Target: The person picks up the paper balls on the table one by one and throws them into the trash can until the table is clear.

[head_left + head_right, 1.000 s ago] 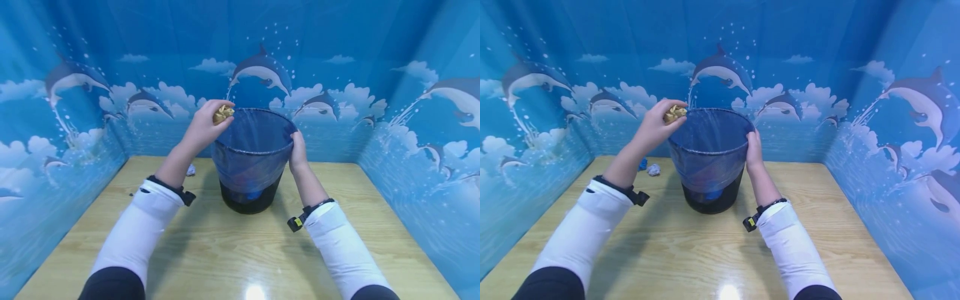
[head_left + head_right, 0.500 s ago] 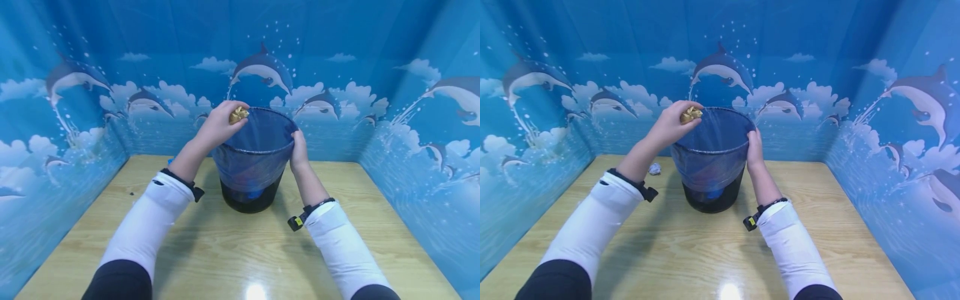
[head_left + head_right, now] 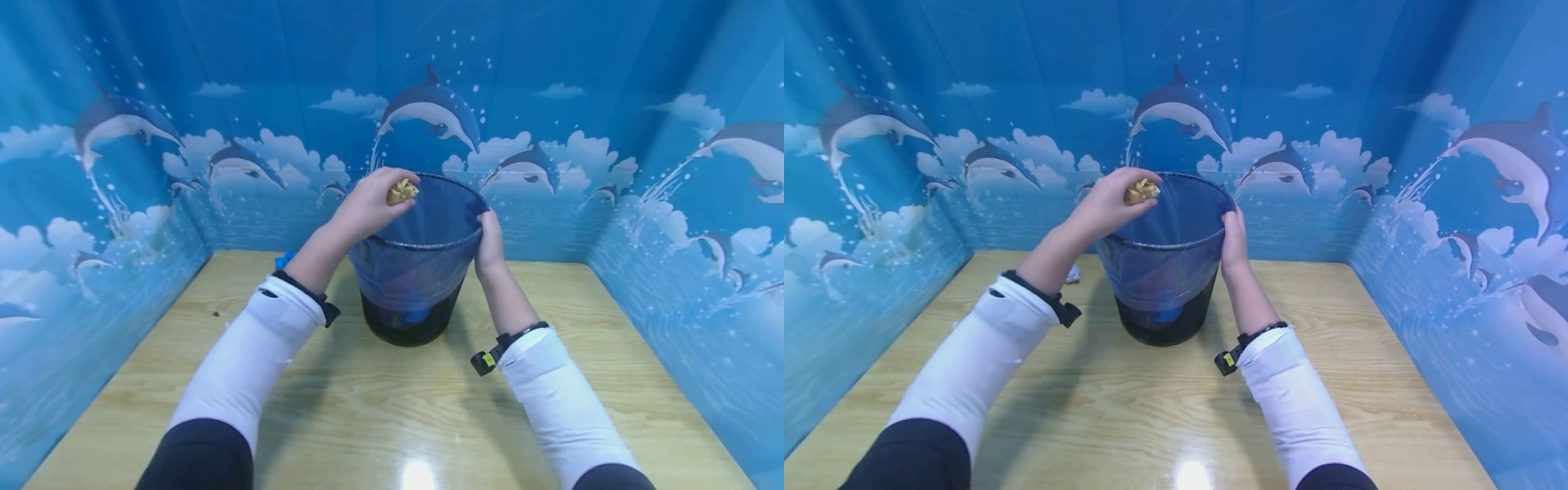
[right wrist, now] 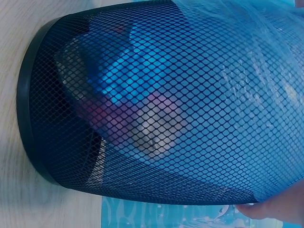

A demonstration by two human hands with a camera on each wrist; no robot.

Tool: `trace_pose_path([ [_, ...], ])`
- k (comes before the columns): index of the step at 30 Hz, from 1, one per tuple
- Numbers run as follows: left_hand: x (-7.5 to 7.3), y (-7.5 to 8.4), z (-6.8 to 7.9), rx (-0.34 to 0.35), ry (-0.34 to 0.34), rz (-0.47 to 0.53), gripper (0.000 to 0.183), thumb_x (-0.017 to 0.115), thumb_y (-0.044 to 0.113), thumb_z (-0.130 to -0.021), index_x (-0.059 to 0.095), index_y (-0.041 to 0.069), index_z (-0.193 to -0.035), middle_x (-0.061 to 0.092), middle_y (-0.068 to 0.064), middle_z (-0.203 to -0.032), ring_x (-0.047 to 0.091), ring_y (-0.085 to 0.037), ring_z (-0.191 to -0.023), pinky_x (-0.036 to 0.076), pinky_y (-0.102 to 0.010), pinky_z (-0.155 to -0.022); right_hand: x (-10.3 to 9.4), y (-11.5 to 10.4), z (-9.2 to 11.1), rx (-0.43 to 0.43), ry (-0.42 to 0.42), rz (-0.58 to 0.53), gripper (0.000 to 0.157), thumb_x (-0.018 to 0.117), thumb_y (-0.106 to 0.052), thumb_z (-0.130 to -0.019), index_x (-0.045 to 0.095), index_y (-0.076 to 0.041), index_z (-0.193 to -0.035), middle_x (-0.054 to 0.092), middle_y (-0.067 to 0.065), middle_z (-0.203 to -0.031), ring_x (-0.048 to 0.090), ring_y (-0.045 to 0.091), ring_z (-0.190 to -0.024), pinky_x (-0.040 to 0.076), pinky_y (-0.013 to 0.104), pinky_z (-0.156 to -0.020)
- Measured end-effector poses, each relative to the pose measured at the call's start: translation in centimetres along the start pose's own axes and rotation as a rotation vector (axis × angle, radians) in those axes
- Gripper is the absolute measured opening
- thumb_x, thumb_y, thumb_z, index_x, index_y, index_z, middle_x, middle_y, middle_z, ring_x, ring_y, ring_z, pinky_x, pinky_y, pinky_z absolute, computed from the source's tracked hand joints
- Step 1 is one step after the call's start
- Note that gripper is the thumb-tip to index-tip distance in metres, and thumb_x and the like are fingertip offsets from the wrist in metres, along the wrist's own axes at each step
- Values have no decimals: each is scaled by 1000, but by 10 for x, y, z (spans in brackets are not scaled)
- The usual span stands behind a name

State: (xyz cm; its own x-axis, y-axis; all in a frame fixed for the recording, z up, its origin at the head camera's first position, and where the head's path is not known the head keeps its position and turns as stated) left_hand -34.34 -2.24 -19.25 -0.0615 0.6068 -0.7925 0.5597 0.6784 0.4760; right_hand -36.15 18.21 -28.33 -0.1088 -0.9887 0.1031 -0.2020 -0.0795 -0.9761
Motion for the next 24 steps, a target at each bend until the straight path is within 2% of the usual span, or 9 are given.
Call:
trace_pose_path([
  [9,3,-1,-2,-27,-13,1,45,59,29,-96,49,22,-139,43,-6,-145,48,-24,-125,49,-38,-95,-1,0,0,-4,-1,10,66,24,-24,-92,14,-8,-155,16,7,-161,16,23,-147,13,40,-120],
  [11,4,-1,-3,-35,-29,-19,55,58,32,-96,39,24,-146,36,-5,-151,40,-24,-135,43,-42,-104,-1,0,0,-7,3,12,66,24,-24,-92,15,-7,-154,17,8,-160,17,24,-147,13,40,-120],
  [14,4,-1,-2,-52,-44,-84,74,58,40,-94,17,28,-155,19,-4,-161,18,-25,-148,23,-50,-117,-1,0,1,-5,2,10,66,24,-24,-92,14,-7,-155,17,8,-161,17,23,-147,13,40,-120],
  [17,4,-3,-2,-71,-44,-148,84,58,46,-93,4,31,-156,6,-3,-164,3,-28,-151,6,-55,-119,0,-1,1,0,-4,4,66,24,-24,-92,12,-8,-155,16,7,-161,16,23,-148,13,40,-120],
  [18,3,-3,-2,-75,-40,-162,85,57,47,-93,3,32,-156,4,-4,-164,0,-29,-151,3,-56,-118,0,-1,1,1,-5,0,66,24,-24,-92,11,-8,-155,15,7,-161,16,23,-148,13,39,-120],
  [24,-2,-5,1,-94,-23,-179,83,55,50,-93,2,34,-156,-3,-2,-164,-6,-30,-150,1,-57,-118,-1,0,1,-3,-6,-5,66,24,-23,-92,12,-6,-155,15,8,-161,15,23,-148,13,40,-120],
])
Point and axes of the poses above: each hand's wrist, its own z-axis away from the middle knuckle, its own x-axis out of the palm, y = z × x, the point moved 4 cm from there along -z, towards the middle knuckle
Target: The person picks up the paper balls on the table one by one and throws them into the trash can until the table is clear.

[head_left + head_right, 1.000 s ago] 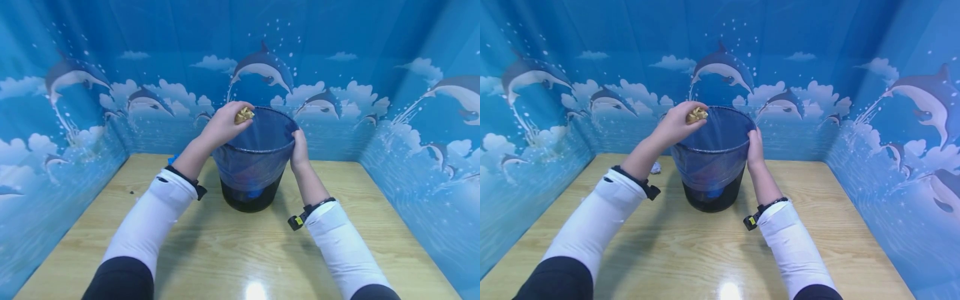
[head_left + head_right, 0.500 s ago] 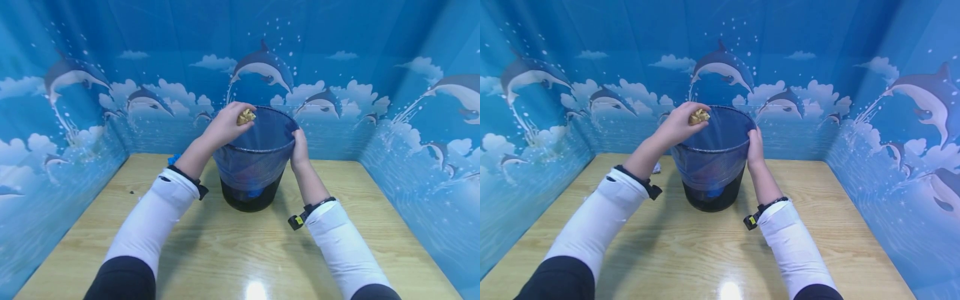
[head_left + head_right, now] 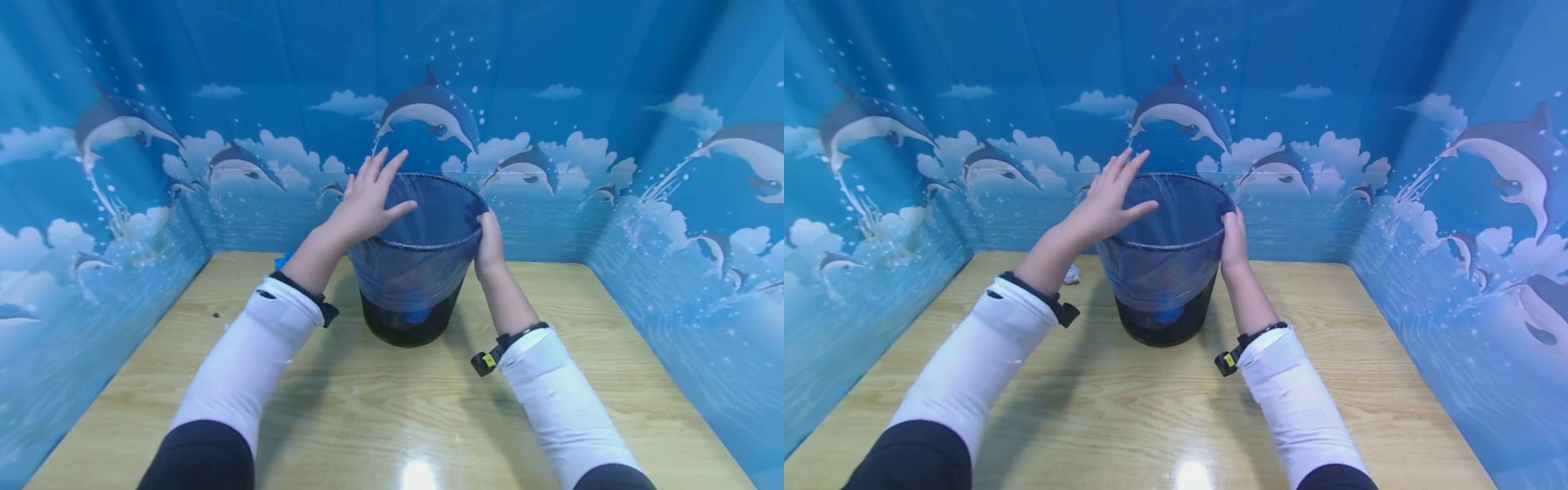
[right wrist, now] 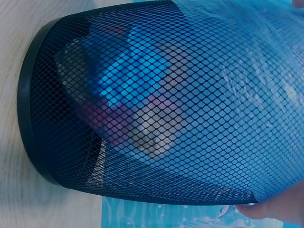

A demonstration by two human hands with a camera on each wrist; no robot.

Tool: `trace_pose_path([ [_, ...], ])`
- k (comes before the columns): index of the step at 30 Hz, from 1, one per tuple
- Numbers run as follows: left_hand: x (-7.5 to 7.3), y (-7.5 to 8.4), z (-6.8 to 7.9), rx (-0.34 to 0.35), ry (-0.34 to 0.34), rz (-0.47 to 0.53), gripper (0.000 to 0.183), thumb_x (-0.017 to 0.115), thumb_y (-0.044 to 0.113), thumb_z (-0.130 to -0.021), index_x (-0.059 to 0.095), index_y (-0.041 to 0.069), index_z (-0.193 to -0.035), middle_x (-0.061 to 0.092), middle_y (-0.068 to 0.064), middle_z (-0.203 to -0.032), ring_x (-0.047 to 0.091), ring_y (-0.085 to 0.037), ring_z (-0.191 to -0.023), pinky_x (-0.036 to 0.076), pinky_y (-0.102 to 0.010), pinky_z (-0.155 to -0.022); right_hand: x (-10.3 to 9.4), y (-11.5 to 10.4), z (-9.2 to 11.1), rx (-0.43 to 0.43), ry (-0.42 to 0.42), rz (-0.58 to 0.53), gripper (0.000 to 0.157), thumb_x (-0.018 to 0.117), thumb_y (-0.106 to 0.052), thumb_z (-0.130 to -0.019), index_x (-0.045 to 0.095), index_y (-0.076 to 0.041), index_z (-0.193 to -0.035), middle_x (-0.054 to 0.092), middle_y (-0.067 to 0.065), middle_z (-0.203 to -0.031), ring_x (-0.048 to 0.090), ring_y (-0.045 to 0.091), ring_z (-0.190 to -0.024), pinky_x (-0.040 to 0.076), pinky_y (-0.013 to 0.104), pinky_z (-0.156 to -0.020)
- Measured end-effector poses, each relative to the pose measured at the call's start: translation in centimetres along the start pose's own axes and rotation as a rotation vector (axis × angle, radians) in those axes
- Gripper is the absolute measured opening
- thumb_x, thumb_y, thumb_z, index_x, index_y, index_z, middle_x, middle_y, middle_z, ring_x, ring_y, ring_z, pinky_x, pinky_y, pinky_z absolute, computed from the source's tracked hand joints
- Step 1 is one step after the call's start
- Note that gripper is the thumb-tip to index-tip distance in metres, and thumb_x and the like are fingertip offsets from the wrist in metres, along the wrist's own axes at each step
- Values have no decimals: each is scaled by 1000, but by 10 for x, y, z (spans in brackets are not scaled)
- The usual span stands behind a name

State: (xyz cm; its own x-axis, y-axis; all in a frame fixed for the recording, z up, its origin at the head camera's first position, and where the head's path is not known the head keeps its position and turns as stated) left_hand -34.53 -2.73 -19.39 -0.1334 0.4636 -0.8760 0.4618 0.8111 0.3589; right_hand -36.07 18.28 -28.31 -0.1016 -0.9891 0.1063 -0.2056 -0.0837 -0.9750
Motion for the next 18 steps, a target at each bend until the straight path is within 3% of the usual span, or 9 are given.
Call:
trace_pose_path([
  [18,-15,-26,7,-65,137,66,78,47,51,-96,-2,37,-155,-11,-1,-163,-10,-27,-150,0,-56,-118,1,0,2,8,6,5,65,24,-24,-93,13,-8,-155,15,7,-161,15,22,-148,14,39,-120],
])
Point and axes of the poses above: each hand's wrist, its own z-axis away from the middle knuckle, its own x-axis out of the palm, y = z × x, the point moved 4 cm from there along -z, towards the middle knuckle
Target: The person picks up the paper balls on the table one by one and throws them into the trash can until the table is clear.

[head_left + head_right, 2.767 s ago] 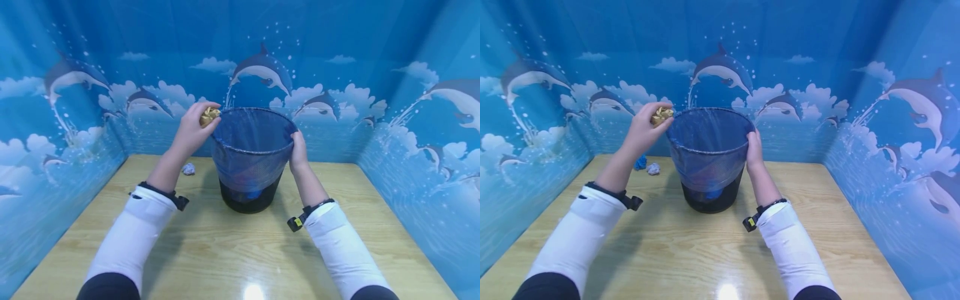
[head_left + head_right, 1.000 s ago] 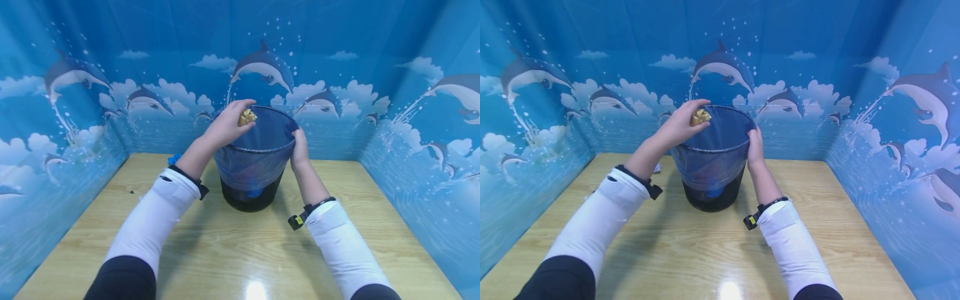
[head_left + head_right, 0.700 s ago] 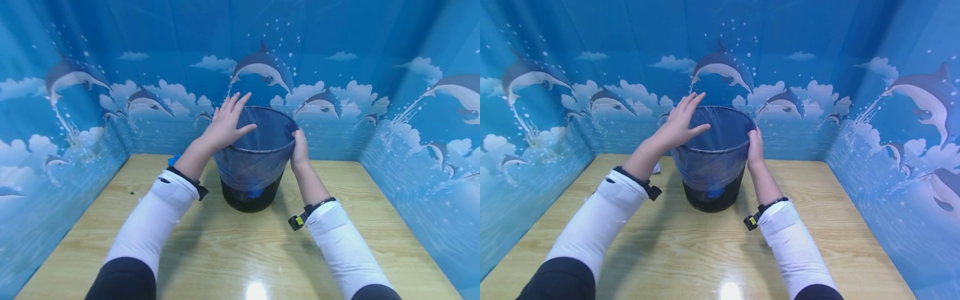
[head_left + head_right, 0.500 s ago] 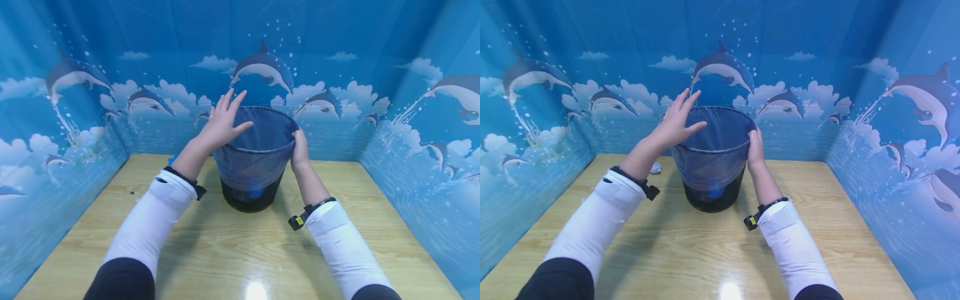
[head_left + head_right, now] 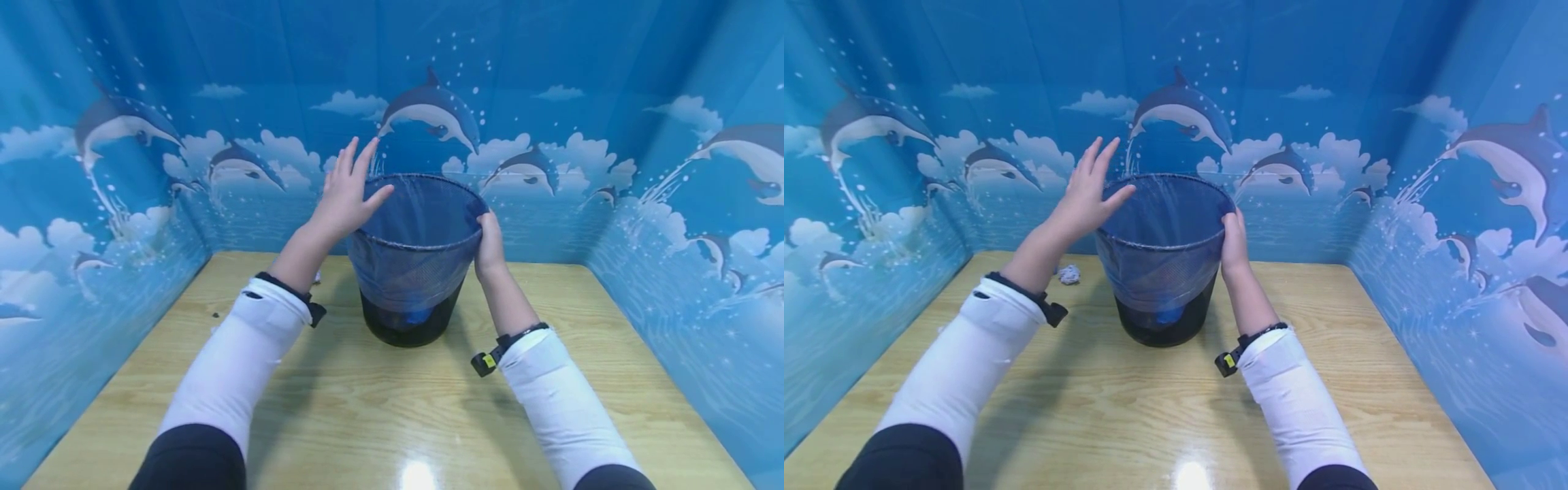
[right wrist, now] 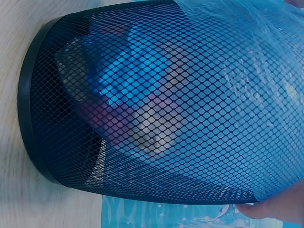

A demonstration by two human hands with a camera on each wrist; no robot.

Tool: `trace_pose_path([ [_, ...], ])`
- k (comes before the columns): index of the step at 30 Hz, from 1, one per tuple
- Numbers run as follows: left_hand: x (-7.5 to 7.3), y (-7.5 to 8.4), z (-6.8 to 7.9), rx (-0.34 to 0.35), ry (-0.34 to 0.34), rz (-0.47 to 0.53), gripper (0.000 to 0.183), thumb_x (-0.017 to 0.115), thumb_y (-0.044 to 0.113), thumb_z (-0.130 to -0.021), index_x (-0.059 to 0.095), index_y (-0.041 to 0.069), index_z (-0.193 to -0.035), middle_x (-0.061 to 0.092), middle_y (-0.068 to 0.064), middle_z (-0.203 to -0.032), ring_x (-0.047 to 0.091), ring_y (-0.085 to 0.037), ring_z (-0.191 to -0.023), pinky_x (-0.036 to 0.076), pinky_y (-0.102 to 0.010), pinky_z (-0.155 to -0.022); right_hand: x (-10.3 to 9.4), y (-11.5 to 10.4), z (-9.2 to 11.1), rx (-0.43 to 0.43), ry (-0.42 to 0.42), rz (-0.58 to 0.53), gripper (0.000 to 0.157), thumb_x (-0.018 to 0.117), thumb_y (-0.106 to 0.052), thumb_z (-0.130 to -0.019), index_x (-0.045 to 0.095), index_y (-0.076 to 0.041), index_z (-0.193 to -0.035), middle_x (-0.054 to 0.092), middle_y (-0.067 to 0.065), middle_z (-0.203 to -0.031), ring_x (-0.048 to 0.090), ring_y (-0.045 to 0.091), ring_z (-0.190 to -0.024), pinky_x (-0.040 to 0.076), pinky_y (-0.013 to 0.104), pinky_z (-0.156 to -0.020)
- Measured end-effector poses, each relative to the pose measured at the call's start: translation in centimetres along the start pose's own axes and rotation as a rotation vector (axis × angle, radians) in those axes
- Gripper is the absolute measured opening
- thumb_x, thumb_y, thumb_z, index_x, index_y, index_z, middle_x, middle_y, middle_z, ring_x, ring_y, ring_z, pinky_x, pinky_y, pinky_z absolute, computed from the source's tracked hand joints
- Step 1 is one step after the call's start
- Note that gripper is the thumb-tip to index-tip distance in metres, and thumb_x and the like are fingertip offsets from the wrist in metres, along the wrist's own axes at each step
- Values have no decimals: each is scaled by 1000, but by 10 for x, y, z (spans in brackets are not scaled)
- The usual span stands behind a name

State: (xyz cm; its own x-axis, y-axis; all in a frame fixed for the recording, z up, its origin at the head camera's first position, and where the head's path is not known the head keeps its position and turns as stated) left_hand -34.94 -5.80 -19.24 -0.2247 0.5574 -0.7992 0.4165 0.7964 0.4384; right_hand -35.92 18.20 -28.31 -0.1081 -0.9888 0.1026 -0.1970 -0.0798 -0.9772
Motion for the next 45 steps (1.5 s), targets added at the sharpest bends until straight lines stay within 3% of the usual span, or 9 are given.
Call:
trace_pose_path([
  [9,-11,-29,1,-66,95,22,82,47,52,-96,-8,35,-154,-15,-2,-162,-15,-26,-149,-3,-55,-118,0,1,-1,11,-15,-10,65,23,-22,-93,9,-8,-155,13,7,-162,16,23,-148,16,38,-120],
  [18,-22,-67,6,-106,212,82,79,46,48,-98,-5,29,-156,-9,-8,-163,-8,-31,-150,1,-58,-117,2,-1,-1,5,-17,-4,66,24,-22,-93,10,-8,-155,14,7,-162,15,23,-148,15,39,-120],
  [26,-25,-96,12,-177,224,114,78,44,48,-98,-5,28,-156,-11,-9,-162,-12,-33,-149,0,-57,-117,1,0,0,7,-14,15,66,24,-23,-93,10,-9,-156,13,6,-162,14,23,-148,13,39,-120],
  [34,-7,-125,17,-246,206,91,80,44,50,-98,-6,27,-156,-13,-13,-162,-18,-37,-147,-7,-60,-115,2,-2,-1,-11,-8,-16,67,24,-21,-91,12,-7,-155,15,8,-161,17,23,-147,15,38,-120],
  [45,40,-160,24,-338,100,34,82,47,48,-97,-2,20,-157,-12,-19,-161,-16,-42,-146,-6,-64,-113,1,0,2,-12,-15,6,64,23,-21,-93,13,-7,-155,15,7,-161,15,23,-148,15,42,-120],
])
Point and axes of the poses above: each hand's wrist, its own z-axis away from the middle knuckle, its own x-axis out of the palm, y = z × x, the point moved 4 cm from there along -z, towards the middle knuckle
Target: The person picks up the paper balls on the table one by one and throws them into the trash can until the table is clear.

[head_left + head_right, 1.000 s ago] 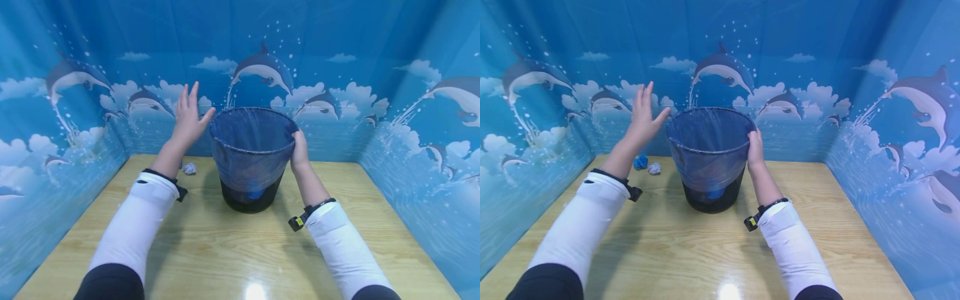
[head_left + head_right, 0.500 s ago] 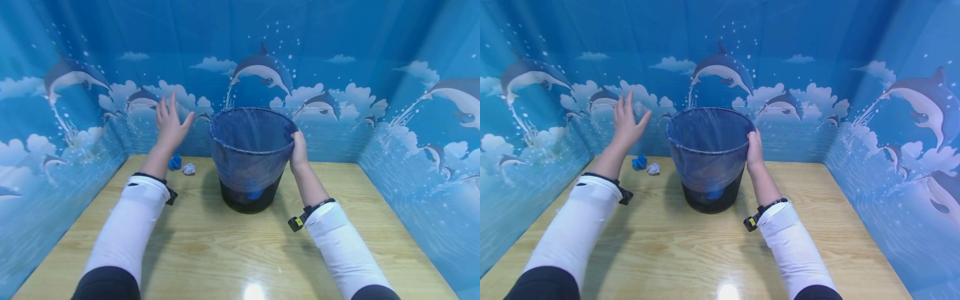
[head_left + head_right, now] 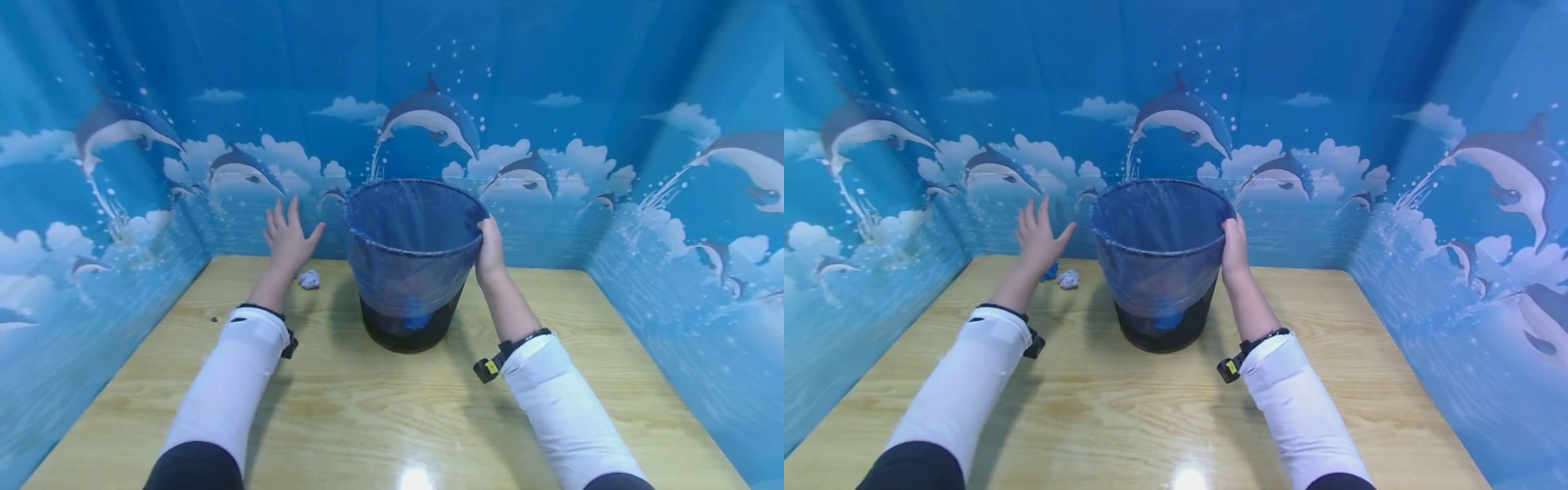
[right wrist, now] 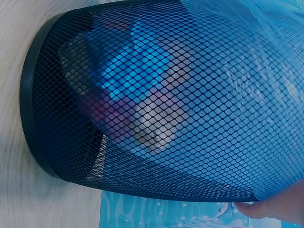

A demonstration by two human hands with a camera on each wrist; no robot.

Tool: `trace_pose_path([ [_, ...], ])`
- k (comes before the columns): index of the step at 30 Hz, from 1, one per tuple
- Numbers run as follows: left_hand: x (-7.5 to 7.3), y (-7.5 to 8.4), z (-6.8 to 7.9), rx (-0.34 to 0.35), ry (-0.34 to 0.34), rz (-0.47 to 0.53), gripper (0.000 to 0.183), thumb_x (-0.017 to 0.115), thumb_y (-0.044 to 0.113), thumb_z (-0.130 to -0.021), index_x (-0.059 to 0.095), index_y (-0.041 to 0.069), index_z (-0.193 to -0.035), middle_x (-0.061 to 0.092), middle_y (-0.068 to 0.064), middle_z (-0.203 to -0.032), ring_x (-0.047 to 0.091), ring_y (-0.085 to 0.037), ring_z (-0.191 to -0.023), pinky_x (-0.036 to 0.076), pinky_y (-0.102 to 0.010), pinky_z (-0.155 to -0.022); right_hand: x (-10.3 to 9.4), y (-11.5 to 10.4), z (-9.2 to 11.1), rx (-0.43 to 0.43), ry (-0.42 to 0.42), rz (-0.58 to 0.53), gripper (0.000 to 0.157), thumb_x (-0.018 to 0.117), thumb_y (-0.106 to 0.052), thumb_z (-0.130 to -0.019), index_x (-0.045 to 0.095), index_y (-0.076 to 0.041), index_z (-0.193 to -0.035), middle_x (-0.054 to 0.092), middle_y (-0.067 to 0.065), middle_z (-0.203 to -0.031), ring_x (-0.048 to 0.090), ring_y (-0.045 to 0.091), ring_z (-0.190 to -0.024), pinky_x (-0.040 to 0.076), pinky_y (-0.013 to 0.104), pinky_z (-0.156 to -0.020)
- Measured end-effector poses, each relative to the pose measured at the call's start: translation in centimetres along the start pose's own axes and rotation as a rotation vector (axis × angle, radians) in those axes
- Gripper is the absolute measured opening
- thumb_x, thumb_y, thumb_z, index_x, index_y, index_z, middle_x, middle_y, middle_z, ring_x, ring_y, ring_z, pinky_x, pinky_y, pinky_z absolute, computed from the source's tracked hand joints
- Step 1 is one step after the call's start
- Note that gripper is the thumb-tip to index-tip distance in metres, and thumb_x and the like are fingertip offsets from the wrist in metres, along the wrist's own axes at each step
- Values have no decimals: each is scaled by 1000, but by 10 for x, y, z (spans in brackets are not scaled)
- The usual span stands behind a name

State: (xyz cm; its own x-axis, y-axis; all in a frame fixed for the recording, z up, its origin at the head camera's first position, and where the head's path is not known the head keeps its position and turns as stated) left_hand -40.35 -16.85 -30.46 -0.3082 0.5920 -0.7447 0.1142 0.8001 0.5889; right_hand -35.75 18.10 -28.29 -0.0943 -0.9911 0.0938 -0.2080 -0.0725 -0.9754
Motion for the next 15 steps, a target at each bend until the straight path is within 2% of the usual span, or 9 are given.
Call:
trace_pose_path([
  [5,26,-17,2,-35,-48,-31,81,49,45,-98,2,16,-156,-10,-21,-160,-14,-44,-145,-3,-66,-112,-2,0,0,-6,-1,-8,64,23,-20,-93,13,-7,-155,14,7,-162,14,22,-148,14,39,-120],
  [12,65,-42,10,-16,-130,-109,73,51,38,-98,15,8,-154,2,-23,-160,-3,-46,-146,5,-67,-113,-2,-1,-1,16,-6,-17,66,24,-21,-93,10,-7,-155,11,6,-162,11,21,-149,13,38,-120],
  [15,79,-55,12,-28,-150,-130,71,51,35,-98,18,6,-153,5,-25,-159,0,-47,-146,8,-67,-112,-2,-1,-2,13,-13,-11,66,24,-21,-93,10,-8,-155,11,6,-162,12,21,-149,14,38,-120],
])
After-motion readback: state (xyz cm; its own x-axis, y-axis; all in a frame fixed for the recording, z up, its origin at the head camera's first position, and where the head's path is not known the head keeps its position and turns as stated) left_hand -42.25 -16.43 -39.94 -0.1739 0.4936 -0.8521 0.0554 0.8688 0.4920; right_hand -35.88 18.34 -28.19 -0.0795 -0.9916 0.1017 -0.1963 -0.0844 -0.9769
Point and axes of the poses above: each hand's wrist, its own z-axis away from the middle knuckle, its own x-axis out of the palm, y = z × x, the point moved 4 cm from there along -z, towards the middle knuckle
